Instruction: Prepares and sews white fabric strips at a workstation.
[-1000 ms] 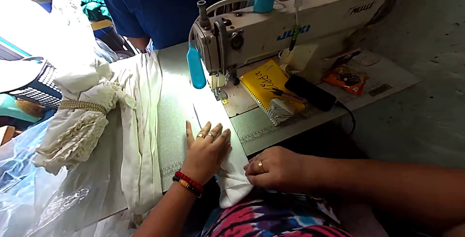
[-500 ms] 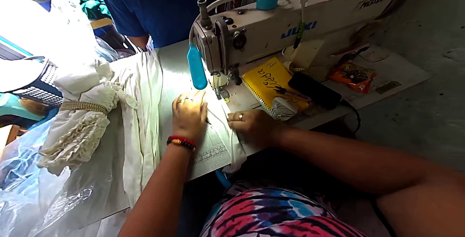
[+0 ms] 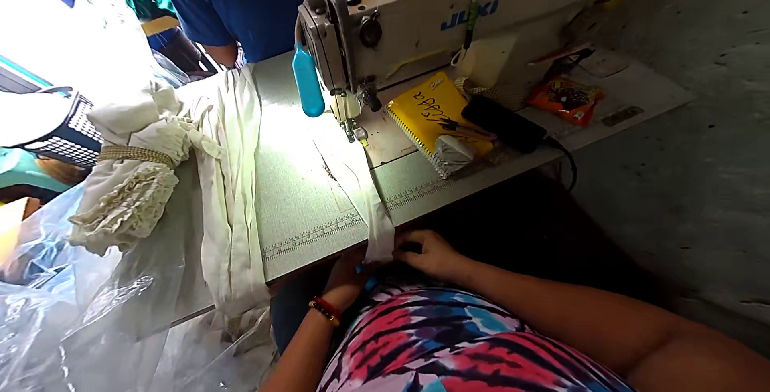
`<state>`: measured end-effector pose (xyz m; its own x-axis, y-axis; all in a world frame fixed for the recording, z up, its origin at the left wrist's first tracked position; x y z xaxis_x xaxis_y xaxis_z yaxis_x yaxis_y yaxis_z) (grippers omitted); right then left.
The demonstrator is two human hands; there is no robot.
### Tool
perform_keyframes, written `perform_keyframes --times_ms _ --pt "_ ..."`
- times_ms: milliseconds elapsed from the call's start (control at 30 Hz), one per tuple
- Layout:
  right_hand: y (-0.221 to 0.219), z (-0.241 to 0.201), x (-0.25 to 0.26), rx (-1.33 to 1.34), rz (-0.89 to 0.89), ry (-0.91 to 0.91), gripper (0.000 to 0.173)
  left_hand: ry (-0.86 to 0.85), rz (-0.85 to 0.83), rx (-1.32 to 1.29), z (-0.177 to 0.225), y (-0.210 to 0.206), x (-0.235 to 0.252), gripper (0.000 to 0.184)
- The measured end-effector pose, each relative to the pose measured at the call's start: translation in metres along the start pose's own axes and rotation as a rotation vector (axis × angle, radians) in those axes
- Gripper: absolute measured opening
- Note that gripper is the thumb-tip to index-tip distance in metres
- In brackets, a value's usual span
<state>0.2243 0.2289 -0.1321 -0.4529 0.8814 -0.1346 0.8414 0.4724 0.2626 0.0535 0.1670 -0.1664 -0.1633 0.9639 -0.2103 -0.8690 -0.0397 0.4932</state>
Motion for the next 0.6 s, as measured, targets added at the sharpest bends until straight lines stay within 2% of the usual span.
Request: perform_keyframes --times_ms 67,133,200,267,300,333,367,400,467,500,533,600 --pt "0.01 -0.002 -0.01 0.127 0.028 0.101 0.012 -0.013 0.035 0.029 0.003 0.012 -0.008 0.027" --pt "0.025 0.003 -0.018 0.279 0.064 0.126 0.004 -0.148 0.198 0.112 0.006 0.036 -0.033 0.022" --pt "0.033 0.014 -0.022 0.396 0.047 0.083 0.013 -0.321 0.381 0.323 0.004 0.057 -0.062 0.017" --pt "0.029 0.026 -0.023 0.485 -0.016 -0.066 0.012 -0.418 0.511 0.591 0.001 0.066 -0.081 0.02" --pt "0.022 0.03 -0.023 0.536 -0.072 -0.164 0.017 -0.388 0.506 0.644 -0.001 0.066 -0.085 0.027" --pt "0.014 0.035 -0.023 0.596 -0.121 -0.266 0.036 -0.293 0.426 0.6 -0.005 0.063 -0.087 0.034" --pt "0.007 0.039 -0.022 0.643 -0.156 -0.343 0.051 -0.176 0.333 0.455 -0.012 0.057 -0.086 0.042" --pt "0.002 0.042 -0.019 0.666 -0.179 -0.379 0.056 -0.079 0.298 0.232 -0.023 0.051 -0.081 0.044" --pt "-0.001 0.047 -0.008 0.651 -0.208 -0.351 0.044 0.163 0.325 -0.276 -0.045 0.042 -0.061 0.036" --pt "0.001 0.049 -0.002 0.622 -0.211 -0.306 0.035 0.243 0.362 -0.416 -0.052 0.043 -0.048 0.031" --pt "0.005 0.05 0.005 0.572 -0.207 -0.256 0.03 0.296 0.386 -0.425 -0.056 0.046 -0.035 0.027" --pt "0.014 0.05 0.013 0.406 -0.185 -0.184 0.026 0.303 0.273 -0.123 -0.046 0.047 -0.013 0.028"
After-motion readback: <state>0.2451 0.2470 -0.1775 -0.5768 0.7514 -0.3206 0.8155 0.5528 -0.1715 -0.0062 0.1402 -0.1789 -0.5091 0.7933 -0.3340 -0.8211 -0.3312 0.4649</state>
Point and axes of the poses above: each hand's wrist, its own x-axis towards the middle knuckle, its own y-axis out of the back of the hand, z = x × y, the point moved 7 cm from there along x, towards the middle knuckle, and after that the axes turned 14 degrees about z, right-handed, at the moved point
